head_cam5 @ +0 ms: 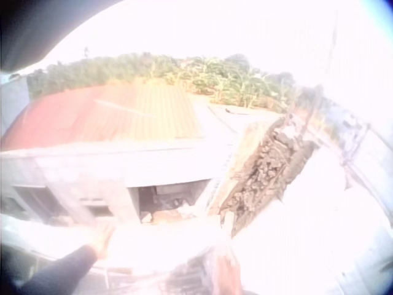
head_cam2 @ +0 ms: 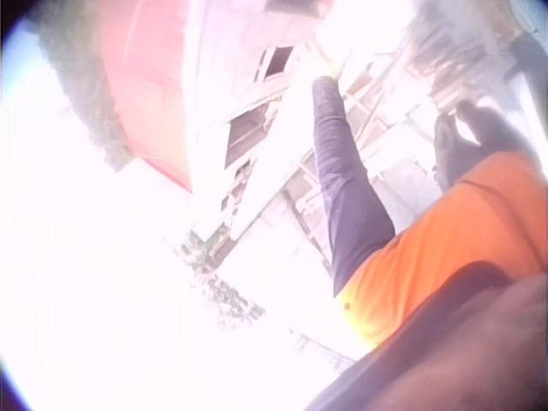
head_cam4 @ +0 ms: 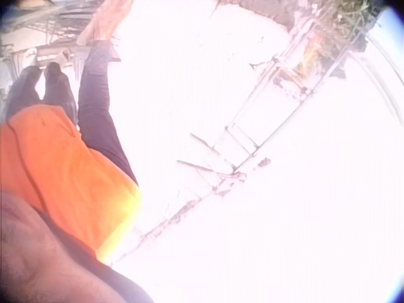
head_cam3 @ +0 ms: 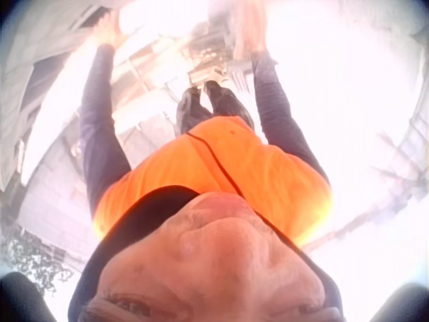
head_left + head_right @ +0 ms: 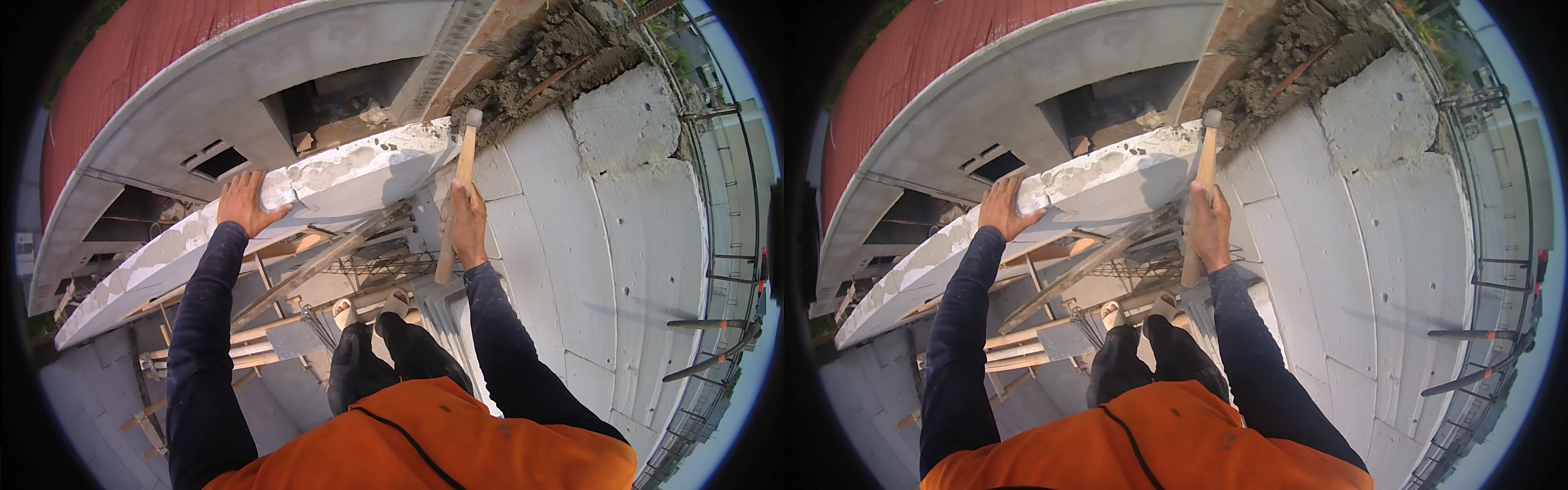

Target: The person positions and secures curved concrete blocks onto a wall using a hammer to tap them into place and applying mortar by hand to the joints.

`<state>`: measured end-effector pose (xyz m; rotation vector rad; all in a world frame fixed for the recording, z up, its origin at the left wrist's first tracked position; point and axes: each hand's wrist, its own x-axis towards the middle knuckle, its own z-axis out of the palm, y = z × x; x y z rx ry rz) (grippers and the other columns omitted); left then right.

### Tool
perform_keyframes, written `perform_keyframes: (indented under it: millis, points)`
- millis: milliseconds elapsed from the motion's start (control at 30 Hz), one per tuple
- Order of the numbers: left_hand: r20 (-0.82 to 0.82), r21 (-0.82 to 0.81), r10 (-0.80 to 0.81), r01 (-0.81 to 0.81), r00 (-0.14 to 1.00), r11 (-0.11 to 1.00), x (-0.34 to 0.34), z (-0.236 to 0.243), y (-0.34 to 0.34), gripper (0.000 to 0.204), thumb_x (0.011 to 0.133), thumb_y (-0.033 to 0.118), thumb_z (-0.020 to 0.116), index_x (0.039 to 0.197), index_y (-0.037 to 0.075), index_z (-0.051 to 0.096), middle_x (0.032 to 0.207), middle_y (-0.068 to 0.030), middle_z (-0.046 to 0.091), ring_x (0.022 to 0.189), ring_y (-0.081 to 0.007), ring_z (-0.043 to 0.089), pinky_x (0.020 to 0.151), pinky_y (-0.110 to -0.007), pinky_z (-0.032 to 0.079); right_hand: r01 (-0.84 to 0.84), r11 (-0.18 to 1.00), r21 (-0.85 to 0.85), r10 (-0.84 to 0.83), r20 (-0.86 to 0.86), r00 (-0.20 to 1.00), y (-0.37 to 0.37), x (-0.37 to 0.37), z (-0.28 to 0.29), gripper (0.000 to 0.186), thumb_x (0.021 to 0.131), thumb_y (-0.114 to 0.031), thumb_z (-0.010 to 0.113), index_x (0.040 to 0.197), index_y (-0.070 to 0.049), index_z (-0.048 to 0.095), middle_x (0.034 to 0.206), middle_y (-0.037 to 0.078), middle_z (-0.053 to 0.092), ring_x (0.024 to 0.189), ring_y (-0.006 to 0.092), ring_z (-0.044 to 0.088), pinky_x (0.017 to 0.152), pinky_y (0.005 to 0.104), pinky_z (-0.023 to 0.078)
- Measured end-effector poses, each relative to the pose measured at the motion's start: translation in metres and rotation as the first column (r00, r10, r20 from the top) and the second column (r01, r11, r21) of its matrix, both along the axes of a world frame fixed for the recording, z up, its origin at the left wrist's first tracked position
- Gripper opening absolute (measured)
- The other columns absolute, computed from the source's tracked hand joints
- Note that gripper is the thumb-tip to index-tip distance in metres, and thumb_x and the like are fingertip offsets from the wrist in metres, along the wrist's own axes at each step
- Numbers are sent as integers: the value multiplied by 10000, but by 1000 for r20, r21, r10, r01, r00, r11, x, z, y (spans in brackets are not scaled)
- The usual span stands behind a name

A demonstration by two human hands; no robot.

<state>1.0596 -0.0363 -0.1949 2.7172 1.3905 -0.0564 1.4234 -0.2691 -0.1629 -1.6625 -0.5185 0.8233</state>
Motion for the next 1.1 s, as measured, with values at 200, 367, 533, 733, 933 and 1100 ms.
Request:
perform_keyframes:
  millis: [200, 367, 533, 733, 933, 1100]
  points:
    - [-11, -24, 7, -7, 1000, 1000, 2, 5, 3, 998, 798, 740, 746, 1548, 119, 530, 1374, -150, 624, 1328, -326, 566, 1138, -482, 410, 348, 932, 103, -333, -142, 932, -6, 42, -28, 620, 1046, -710, 499, 946, -100, 555, 647, 22, 517, 462, 154, 515, 409, 317, 468]
    - [27, 21, -18, 18, 999, 1000, -7, -4, 3, 991, 798, 740, 746, 1537, 113, 539, 1332, -154, 628, 1290, -329, 577, 1108, -485, 420, 243, 957, -156, -238, 50, 970, 10, 67, -45, 650, 1037, -731, 519, 889, -98, 547, 631, 31, 508, 458, 159, 518, 394, 332, 454]
    - [9, -62, 6, -5, 1000, 998, 1, 12, 1, 984, 798, 716, 755, 1532, 98, 540, 1332, -152, 629, 1289, -328, 578, 1114, -478, 422, 344, 937, -57, -340, 76, 937, 22, 51, -46, 673, 1034, -737, 534, 843, -92, 544, 629, 32, 507, 461, 152, 519, 405, 330, 463]
    - [73, -51, -8, 12, 997, 999, -5, 12, 1, 968, 794, 697, 768, 1520, 95, 550, 1298, -145, 631, 1271, -325, 583, 1100, -476, 429, 460, 867, -194, -342, 440, 830, 35, 29, -46, 641, 1083, -657, 517, 845, -64, 560, 621, 16, 488, 478, 155, 525, 443, 321, 466]
    - [80, -40, -24, 27, 996, 999, -2, 10, 2, 972, 791, 700, 770, 1519, 93, 553, 1304, -144, 631, 1269, -327, 583, 1098, -471, 431, 459, 888, 23, -458, 139, 878, 31, 21, -47, 623, 1098, -649, 486, 857, -77, 534, 602, 14, 461, 467, 138, 486, 434, 323, 446]
    - [61, -47, -12, 15, 998, 999, -9, 7, 2, 983, 793, 702, 768, 1530, 92, 545, 1315, -154, 630, 1269, -330, 583, 1094, -470, 430, 391, 912, -125, -406, -145, 902, 36, 28, -22, 624, 1100, -645, 481, 854, -74, 541, 611, 27, 481, 467, 142, 493, 431, 328, 461]
